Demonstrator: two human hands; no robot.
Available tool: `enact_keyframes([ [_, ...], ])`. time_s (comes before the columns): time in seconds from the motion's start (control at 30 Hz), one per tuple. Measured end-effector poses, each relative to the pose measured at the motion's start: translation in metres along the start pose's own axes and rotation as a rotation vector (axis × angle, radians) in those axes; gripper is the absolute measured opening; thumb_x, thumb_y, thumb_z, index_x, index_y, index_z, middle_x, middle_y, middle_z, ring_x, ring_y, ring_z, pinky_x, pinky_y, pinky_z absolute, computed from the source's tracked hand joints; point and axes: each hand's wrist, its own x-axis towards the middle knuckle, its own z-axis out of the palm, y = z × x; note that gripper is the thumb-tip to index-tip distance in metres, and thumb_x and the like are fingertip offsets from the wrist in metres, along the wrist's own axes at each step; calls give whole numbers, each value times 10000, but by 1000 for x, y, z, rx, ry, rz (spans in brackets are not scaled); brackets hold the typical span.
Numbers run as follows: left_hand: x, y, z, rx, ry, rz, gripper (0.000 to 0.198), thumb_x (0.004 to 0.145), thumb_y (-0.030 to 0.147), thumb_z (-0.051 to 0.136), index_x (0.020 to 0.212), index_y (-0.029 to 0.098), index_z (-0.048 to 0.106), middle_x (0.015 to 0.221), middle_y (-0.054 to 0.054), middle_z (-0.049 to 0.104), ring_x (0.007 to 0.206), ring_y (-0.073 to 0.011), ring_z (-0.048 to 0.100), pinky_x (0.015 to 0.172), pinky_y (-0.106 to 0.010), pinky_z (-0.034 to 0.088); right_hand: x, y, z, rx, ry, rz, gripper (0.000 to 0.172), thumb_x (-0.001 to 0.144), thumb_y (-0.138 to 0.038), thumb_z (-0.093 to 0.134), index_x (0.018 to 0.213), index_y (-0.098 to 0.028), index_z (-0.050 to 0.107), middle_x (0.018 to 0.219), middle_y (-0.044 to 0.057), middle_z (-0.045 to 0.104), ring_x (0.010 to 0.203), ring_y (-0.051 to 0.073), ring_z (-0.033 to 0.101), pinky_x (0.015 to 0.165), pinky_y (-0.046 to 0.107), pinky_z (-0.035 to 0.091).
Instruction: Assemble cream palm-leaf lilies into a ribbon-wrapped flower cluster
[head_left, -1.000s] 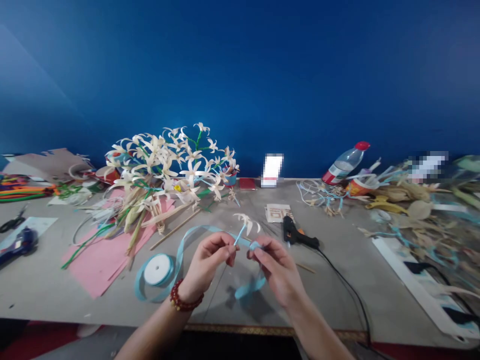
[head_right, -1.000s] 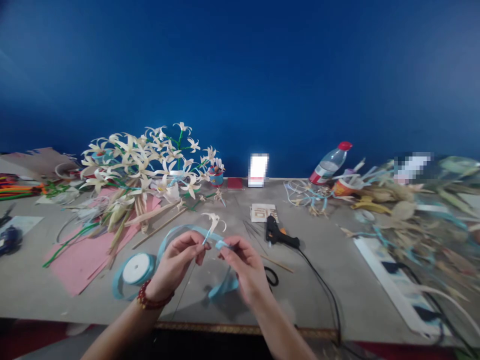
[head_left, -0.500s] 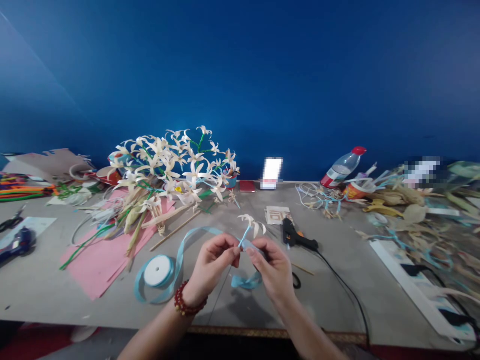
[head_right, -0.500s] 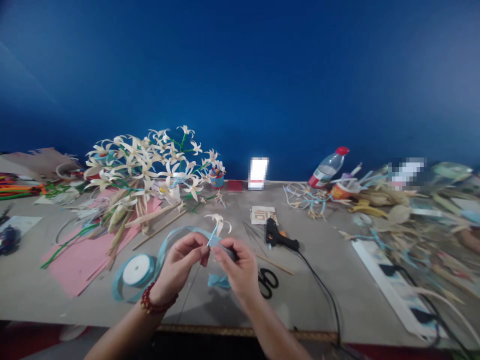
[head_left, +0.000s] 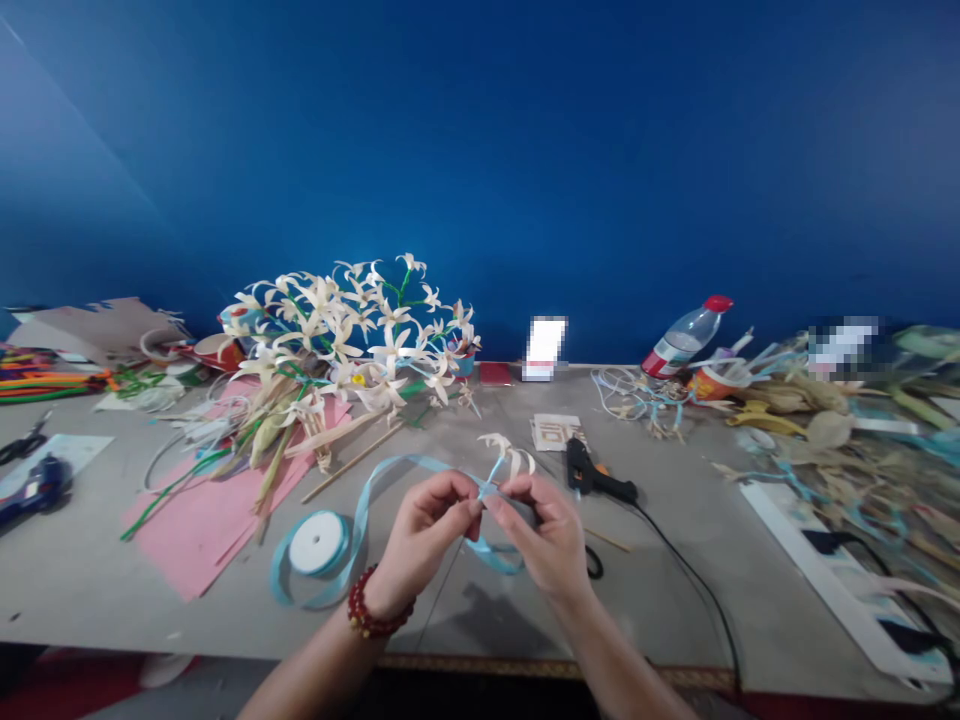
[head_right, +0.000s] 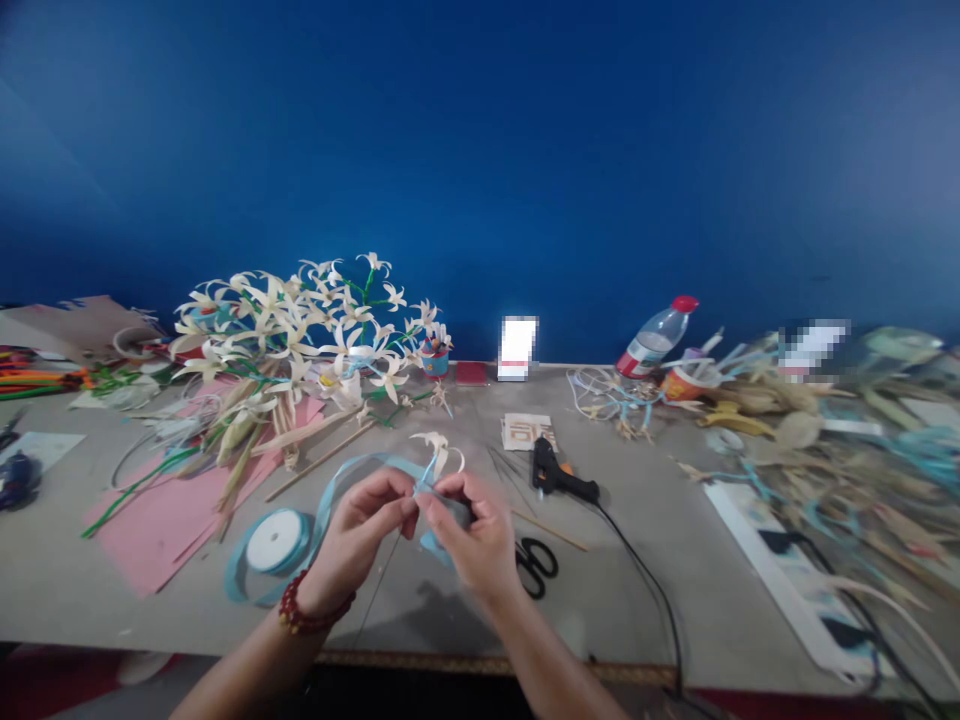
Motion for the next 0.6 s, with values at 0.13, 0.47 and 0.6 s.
enact_keyframes([
  [0.13, 0, 0, 0, 2, -9, 0, 174, 860, 283, 672, 749, 160, 619, 581, 17, 578, 554, -101, 500, 566, -216, 416, -1, 0, 0, 4, 4, 20, 135, 813, -289, 670, 718, -197, 642, 654, -8, 638, 605, 135, 576, 584, 236, 462],
  [0.47, 0, 1, -2, 20, -21, 1, 179, 861, 293, 669, 749, 161, 625, 586, 13, 578, 561, -109, 501, 567, -221, 422, 3, -3, -5, -18, -62, 23, 156, 813, -293, 666, 701, -195, 620, 638, -13, 618, 581, 126, 544, 572, 240, 455],
  [0.6, -1, 1, -3, 30, -27, -8, 166, 864, 293, 664, 761, 165, 638, 599, 12, 579, 574, -114, 504, 572, -222, 427, 3, -4, -8, 2, -103, 52, 152, 822, -300, 664, 710, -204, 626, 639, -14, 599, 588, 131, 528, 569, 252, 448],
])
